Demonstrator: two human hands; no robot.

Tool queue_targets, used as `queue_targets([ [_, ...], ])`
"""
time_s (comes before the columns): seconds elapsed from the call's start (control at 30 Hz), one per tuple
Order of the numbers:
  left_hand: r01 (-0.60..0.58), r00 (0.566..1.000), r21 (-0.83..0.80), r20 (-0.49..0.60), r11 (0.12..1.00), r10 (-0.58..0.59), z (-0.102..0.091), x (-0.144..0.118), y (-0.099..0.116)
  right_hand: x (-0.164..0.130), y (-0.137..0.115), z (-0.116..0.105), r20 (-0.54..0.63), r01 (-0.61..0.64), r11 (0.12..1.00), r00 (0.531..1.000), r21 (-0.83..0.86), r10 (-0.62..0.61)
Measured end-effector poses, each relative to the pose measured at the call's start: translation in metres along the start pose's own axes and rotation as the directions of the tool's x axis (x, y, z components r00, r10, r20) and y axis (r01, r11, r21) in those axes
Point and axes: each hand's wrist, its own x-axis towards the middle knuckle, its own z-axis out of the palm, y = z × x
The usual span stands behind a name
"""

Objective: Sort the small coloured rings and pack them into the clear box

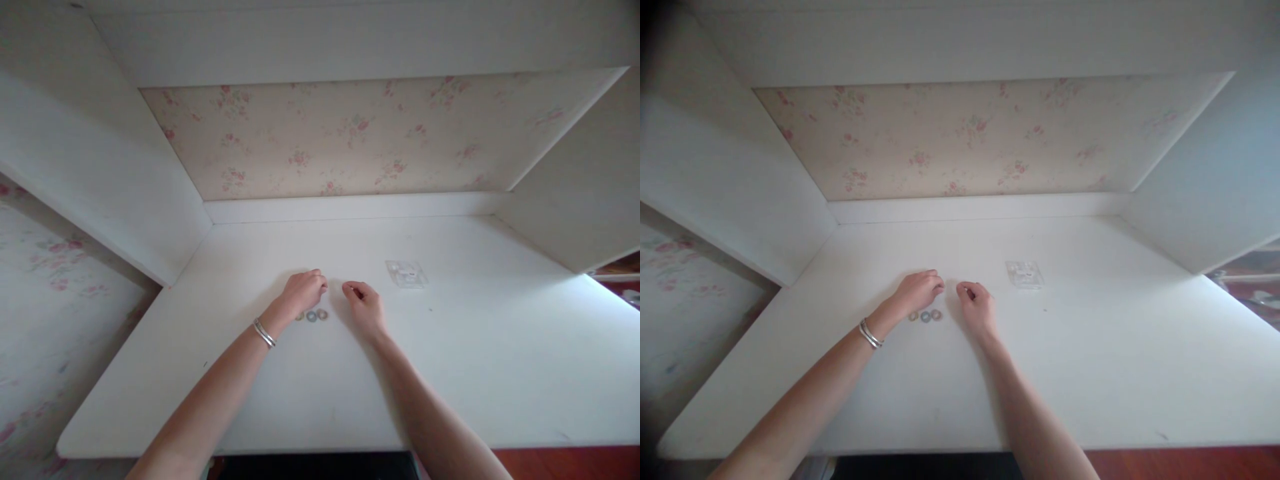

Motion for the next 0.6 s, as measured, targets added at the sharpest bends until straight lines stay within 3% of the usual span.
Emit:
queue_targets([
  [0.17, -0.06, 0.998, 0.059, 0.003, 0.996, 0.06, 0.003, 0.003, 0.001, 0.0, -0.002, 0.0, -0.006, 0.004, 1.0, 1.0, 0.02, -0.004],
  [0.33, -0.009, 0.995, 0.02, -0.096, 1.0, 0.011, -0.004, -0.007, 0.0, 0.0, -0.002, -0.001, -0.001, -0.003, 1.0, 1.0, 0.027, 0.003],
  [0.6, 0.03, 0.968, -0.095, -0.247, 0.995, -0.053, -0.005, -0.063, -0.018, -0.001, -0.003, -0.002, 0.032, -0.028, 1.0, 0.999, 0.004, 0.028],
])
